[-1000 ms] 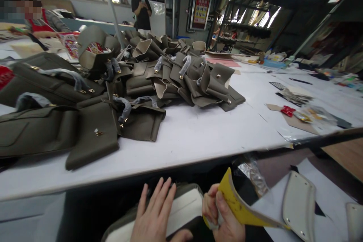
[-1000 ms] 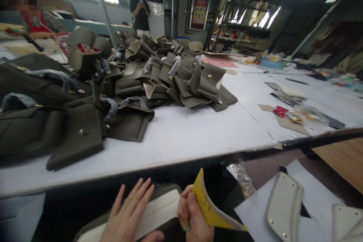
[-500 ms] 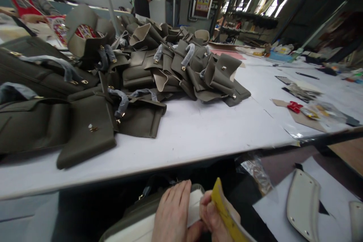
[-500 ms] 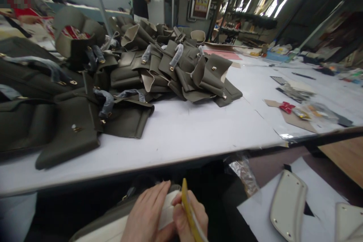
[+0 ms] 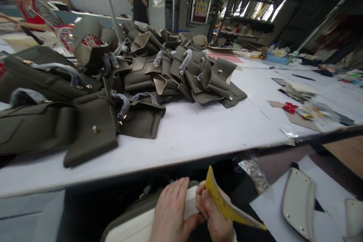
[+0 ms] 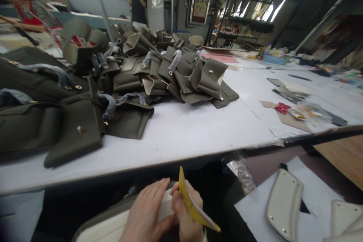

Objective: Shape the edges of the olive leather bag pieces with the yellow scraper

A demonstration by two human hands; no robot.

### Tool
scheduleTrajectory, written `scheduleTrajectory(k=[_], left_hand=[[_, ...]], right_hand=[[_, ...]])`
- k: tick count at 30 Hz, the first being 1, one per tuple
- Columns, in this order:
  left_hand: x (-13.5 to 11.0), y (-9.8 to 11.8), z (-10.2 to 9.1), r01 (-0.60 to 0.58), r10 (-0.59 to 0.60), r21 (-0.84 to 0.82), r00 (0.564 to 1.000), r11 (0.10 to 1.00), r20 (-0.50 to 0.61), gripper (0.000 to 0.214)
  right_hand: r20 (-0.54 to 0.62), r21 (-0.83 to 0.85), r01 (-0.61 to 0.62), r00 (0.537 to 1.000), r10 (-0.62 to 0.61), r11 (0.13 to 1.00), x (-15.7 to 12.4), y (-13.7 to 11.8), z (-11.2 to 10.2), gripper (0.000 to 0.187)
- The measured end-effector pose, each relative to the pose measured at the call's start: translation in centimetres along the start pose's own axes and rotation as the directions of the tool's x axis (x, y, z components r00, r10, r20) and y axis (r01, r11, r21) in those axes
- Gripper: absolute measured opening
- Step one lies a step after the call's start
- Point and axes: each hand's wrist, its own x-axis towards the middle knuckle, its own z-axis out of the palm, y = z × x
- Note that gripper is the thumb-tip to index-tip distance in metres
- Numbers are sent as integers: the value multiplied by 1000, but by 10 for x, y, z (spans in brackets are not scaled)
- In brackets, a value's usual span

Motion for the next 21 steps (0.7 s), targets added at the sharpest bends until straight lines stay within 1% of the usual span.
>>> scheduleTrajectory(k=[2, 3, 5, 6, 8, 12, 14, 16, 18, 20, 21], left_hand=[[0, -1, 0, -9, 9, -15, 1000, 1000, 6, 85], [-1, -2, 2, -9, 9, -22, 1000, 1000, 11, 86], [-2, -3, 5, 8, -7, -31, 1000, 999, 23, 85], [-3, -3, 6, 20, -19, -32, 999, 999, 28, 83], [-4, -3, 9, 30, -29, -26, 999, 999, 30, 79], [-5, -4, 14, -3, 3, 20, 1000, 1000, 0, 79], [-5, -4, 16, -21, 24, 62, 999, 998, -42, 79], [-5, -5, 19, -53, 61, 95, 995, 994, -82, 80], [-5, -7, 21, -69, 78, 100, 993, 993, -90, 80], [-5, -8, 21, -63, 66, 64, 996, 996, -58, 81], [-5, -7, 20, -49, 50, 29, 998, 998, -26, 82]], right_hand=[[31, 62, -32, 999, 30, 998, 4, -12, -3, 26], [21, 95, -20, 1000, 18, 995, 6, -21, -5, 25], [-42, 129, 67, 997, -62, 989, 9, -37, -9, 22], [-61, 135, 109, 993, -101, 985, 10, -41, -10, 21], [-80, 133, 128, 990, -118, 983, 10, -37, -12, 21], [-142, 105, 100, 986, -85, 989, 7, -2, -12, 21], [-127, 113, 89, 989, -75, 990, 8, 4, -11, 21], [-97, 147, 78, 993, -64, 986, 11, -5, -10, 22], [-104, 188, 108, 991, -90, 976, 16, -20, -7, 24], [-128, 205, 145, 984, -120, 968, 22, -29, -3, 25], [-133, 204, 146, 984, -121, 968, 24, -29, -1, 25]])
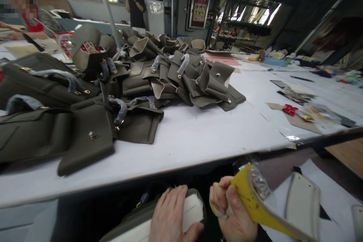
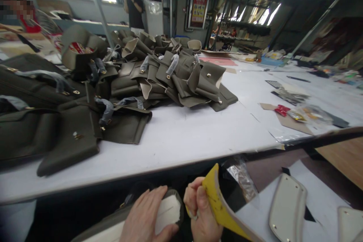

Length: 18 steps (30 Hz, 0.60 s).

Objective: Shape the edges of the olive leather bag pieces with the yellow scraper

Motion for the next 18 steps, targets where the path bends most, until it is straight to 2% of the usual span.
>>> scheduleTrajectory(k=[3, 6, 10, 13, 18], left_hand=[[6, 4, -11, 110, -89, -148, 986, 983, 143, 83], [20, 10, -26, 258, -183, -261, 943, 930, 277, 76], [36, 14, -40, 306, -167, -317, 901, 898, 400, 81], [40, 14, -40, 331, -174, -332, 889, 883, 423, 79], [38, 17, -35, 348, -209, -357, 903, 867, 374, 59]], right_hand=[[-3, -45, -36, 999, 36, 998, 0, 18, 0, 23], [-1, -80, -62, 998, 62, 995, -1, 31, -3, 23], [27, -36, -44, 999, 45, 998, 4, 14, 1, 22], [8, -27, 0, 1000, 0, 1000, 10, 5, 5, 26], [13, -117, -72, 997, 74, 991, 14, 15, 6, 24]])
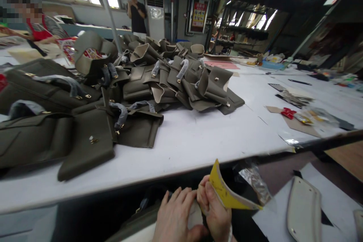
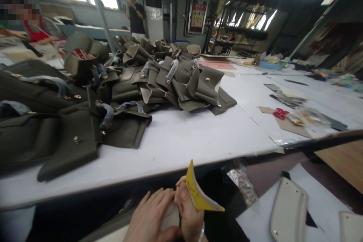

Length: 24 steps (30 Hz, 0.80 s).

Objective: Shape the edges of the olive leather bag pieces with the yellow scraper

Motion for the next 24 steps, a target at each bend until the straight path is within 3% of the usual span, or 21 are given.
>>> scheduleTrajectory(k=[4, 9, 11, 13, 16, 20, 22, 24], left_hand=[[0, -2, 4, -15, 15, -13, 1000, 1000, 1, 62], [2, -7, 12, -18, 19, 35, 999, 999, -47, 66], [3, -10, 13, -23, 24, 36, 999, 999, -36, 66], [4, -12, 11, -38, 38, 18, 999, 999, 15, 68], [5, -13, 8, -39, 39, 12, 998, 999, 47, 69], [6, -16, 8, -43, 41, 38, 998, 998, 56, 68], [6, -19, 12, -46, 44, 55, 998, 997, 47, 74], [6, -22, 16, -55, 52, 75, 998, 996, 40, 81]], right_hand=[[-9, 75, 63, 998, -63, 995, 0, -1, 1, 26], [27, 43, -53, 998, 52, 998, -4, 6, 5, 33], [44, -27, -19, 999, 20, 999, 4, 1, 2, 31], [28, -213, 95, 995, -91, 972, 25, -11, -4, 32], [21, -524, 209, 972, -233, 826, 81, -23, -14, 36], [150, -761, 261, 961, -230, 593, 158, -16, -21, 34], [227, -817, 306, 950, -216, 488, 177, -11, -20, 42], [292, -831, 352, 935, -200, 431, 175, -13, -19, 53]])
